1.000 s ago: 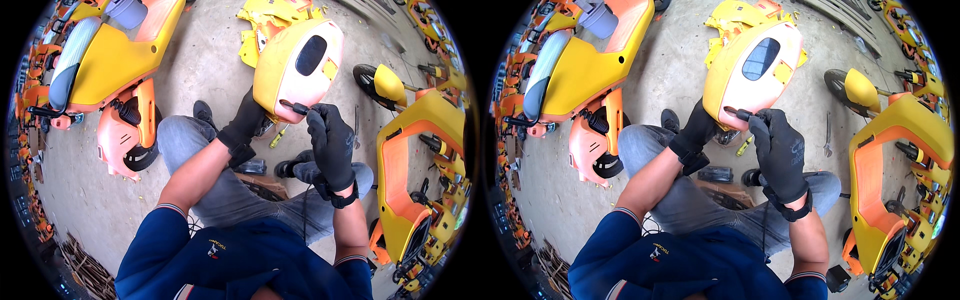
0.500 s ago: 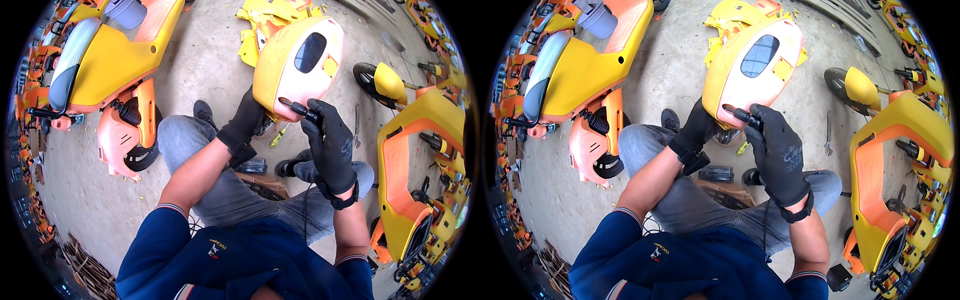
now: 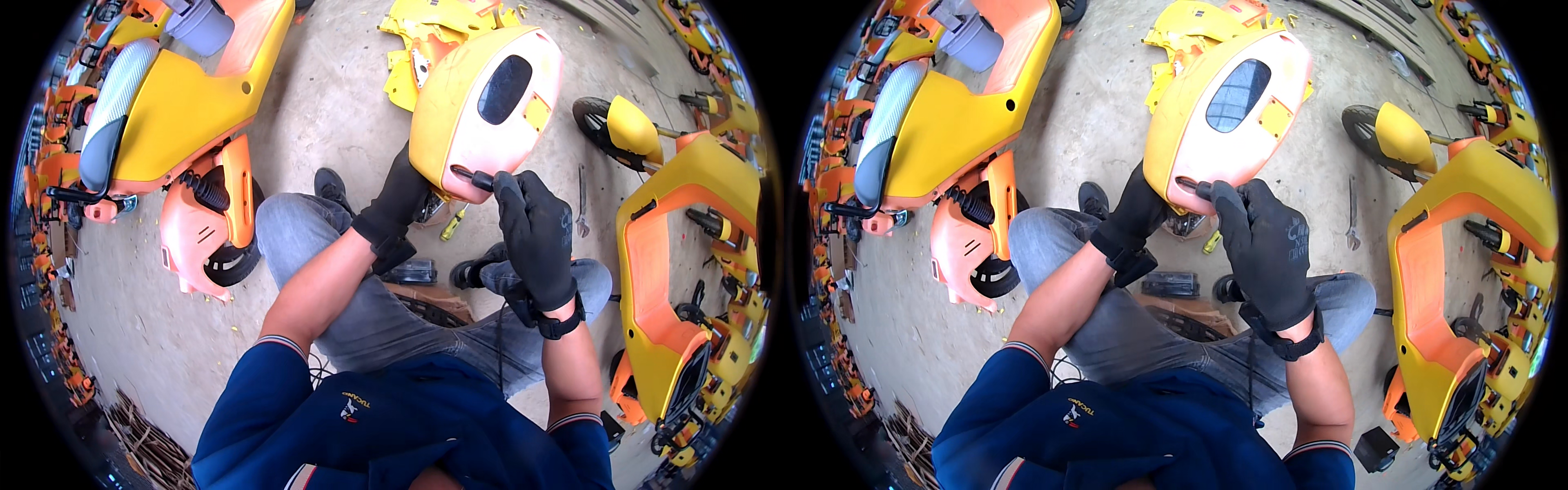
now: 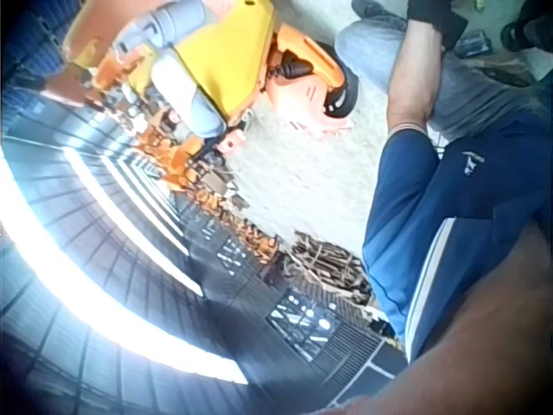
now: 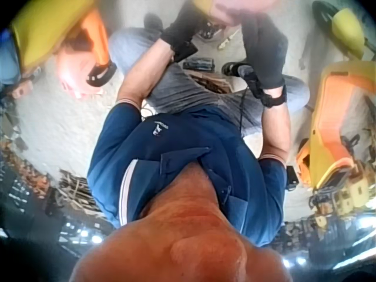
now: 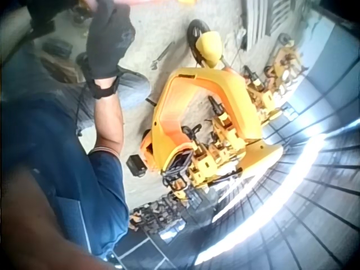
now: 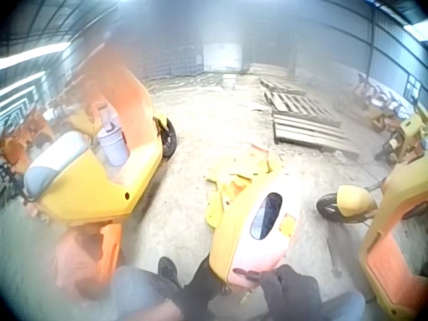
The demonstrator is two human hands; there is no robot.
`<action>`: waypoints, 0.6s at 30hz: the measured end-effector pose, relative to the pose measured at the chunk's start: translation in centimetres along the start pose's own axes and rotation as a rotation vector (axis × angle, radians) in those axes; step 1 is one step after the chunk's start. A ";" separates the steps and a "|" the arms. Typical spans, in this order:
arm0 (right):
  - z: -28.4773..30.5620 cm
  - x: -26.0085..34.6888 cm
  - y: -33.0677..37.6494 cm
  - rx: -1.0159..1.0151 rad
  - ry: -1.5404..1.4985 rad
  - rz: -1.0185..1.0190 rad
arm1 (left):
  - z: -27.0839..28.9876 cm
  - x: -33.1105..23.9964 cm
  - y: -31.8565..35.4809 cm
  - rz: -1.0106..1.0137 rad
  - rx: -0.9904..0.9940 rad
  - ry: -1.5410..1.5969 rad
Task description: The person sits on the floor and assembles scooter body panels. They use a screwdriver to fasten screws into an orange plastic panel, then attach a yellow panel to it. The person continues to secure the components together using the screwdriver.
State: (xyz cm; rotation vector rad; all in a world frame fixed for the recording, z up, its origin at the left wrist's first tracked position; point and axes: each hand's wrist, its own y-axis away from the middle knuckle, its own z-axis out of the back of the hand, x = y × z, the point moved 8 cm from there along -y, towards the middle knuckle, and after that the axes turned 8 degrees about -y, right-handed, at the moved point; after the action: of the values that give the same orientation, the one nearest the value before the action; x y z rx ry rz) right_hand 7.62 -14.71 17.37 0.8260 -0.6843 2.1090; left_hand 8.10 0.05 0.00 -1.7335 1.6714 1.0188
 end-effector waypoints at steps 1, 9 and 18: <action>0.0 0.1 0.0 0.006 0.008 0.037 | 0.2 0.3 -0.1 0.018 -0.016 0.063; -0.1 -1.6 -0.3 -0.140 -0.371 -0.189 | 0.0 0.7 -0.4 0.013 0.039 0.174; 1.0 -8.6 3.6 -0.306 -1.053 -0.547 | 1.5 1.0 -0.3 0.101 0.004 0.296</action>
State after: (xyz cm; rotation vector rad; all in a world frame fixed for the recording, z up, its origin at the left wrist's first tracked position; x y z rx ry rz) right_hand 9.43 -21.26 10.97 1.7086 -1.0985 0.9452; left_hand 8.12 0.70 -1.67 -1.8867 1.9583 0.8304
